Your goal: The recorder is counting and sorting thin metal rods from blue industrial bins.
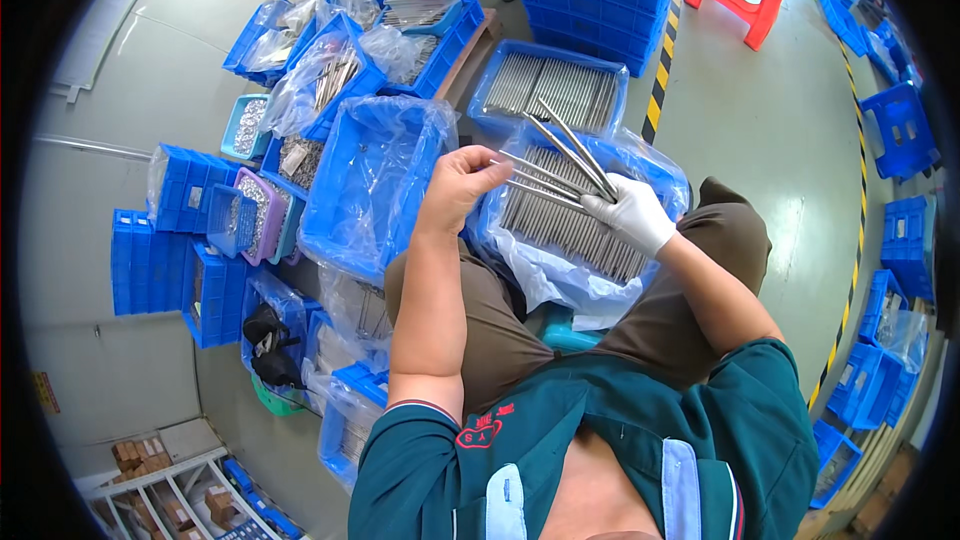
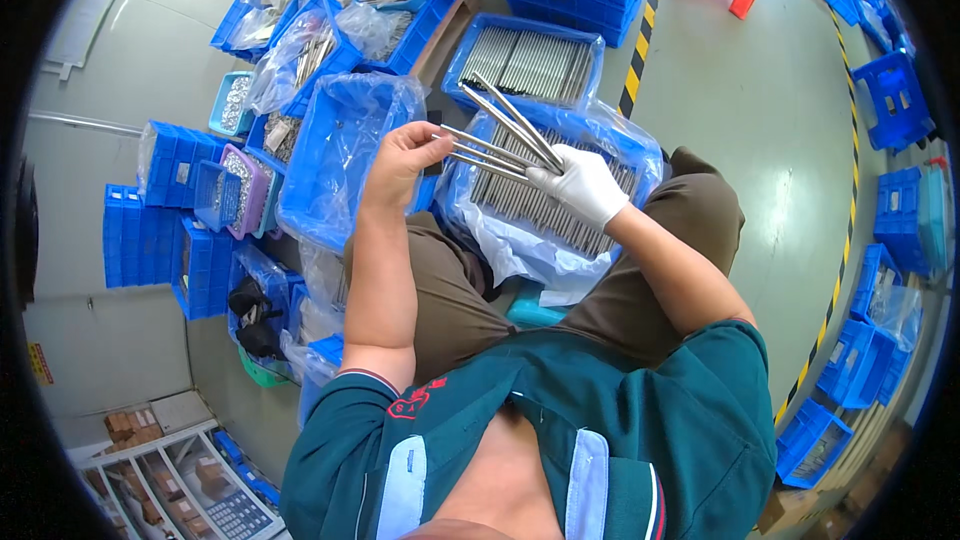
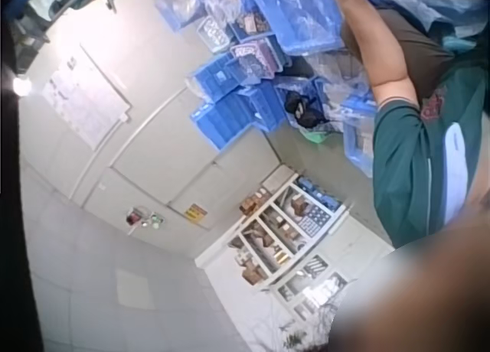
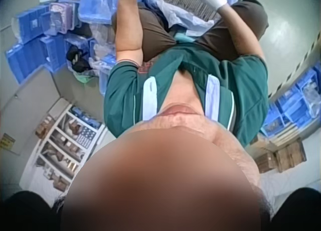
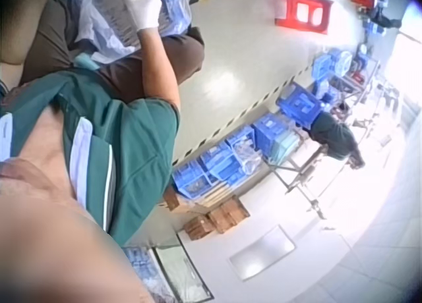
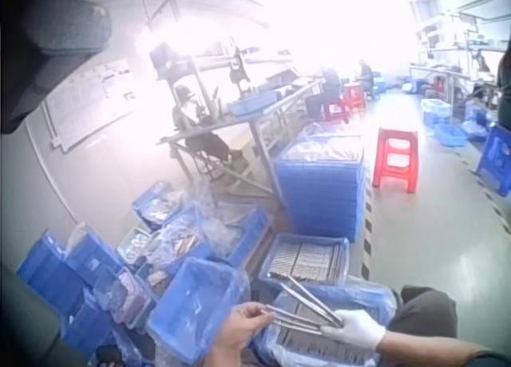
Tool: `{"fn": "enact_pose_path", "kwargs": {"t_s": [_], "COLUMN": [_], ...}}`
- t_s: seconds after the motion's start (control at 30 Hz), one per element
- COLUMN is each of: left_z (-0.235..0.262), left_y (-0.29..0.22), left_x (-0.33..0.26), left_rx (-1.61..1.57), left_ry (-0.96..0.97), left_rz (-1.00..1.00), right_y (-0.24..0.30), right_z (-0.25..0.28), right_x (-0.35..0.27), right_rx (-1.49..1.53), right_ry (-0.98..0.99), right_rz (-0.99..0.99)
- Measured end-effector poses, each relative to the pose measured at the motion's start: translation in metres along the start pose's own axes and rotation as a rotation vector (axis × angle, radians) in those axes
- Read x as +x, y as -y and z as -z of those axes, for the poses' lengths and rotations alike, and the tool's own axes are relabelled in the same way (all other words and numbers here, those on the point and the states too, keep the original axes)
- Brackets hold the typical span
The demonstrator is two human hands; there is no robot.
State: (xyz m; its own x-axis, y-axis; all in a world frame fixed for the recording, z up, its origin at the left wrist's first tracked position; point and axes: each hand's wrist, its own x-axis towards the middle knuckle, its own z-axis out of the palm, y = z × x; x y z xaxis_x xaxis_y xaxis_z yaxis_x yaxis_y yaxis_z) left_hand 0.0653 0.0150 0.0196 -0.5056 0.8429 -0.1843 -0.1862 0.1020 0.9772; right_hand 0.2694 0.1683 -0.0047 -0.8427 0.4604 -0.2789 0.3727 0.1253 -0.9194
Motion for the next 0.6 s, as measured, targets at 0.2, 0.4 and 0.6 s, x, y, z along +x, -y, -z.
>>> {"fn": "enact_pose_path", "kwargs": {"t_s": [0.2,0.4,0.6], "left_z": [0.008,0.005,0.005], "left_y": [-0.007,0.003,0.003], "left_x": [0.000,0.003,0.001], "left_rx": [-0.058,-0.115,-0.135], "left_ry": [-0.223,-0.066,-0.059], "left_rz": [-0.178,-0.066,0.017], "right_y": [-0.006,-0.008,-0.010], "right_z": [0.000,-0.004,-0.006], "right_x": [0.003,0.002,0.001], "right_rx": [-0.090,-0.187,-0.233], "right_ry": [-0.076,-0.112,-0.172], "right_rz": [0.104,0.213,0.260]}}
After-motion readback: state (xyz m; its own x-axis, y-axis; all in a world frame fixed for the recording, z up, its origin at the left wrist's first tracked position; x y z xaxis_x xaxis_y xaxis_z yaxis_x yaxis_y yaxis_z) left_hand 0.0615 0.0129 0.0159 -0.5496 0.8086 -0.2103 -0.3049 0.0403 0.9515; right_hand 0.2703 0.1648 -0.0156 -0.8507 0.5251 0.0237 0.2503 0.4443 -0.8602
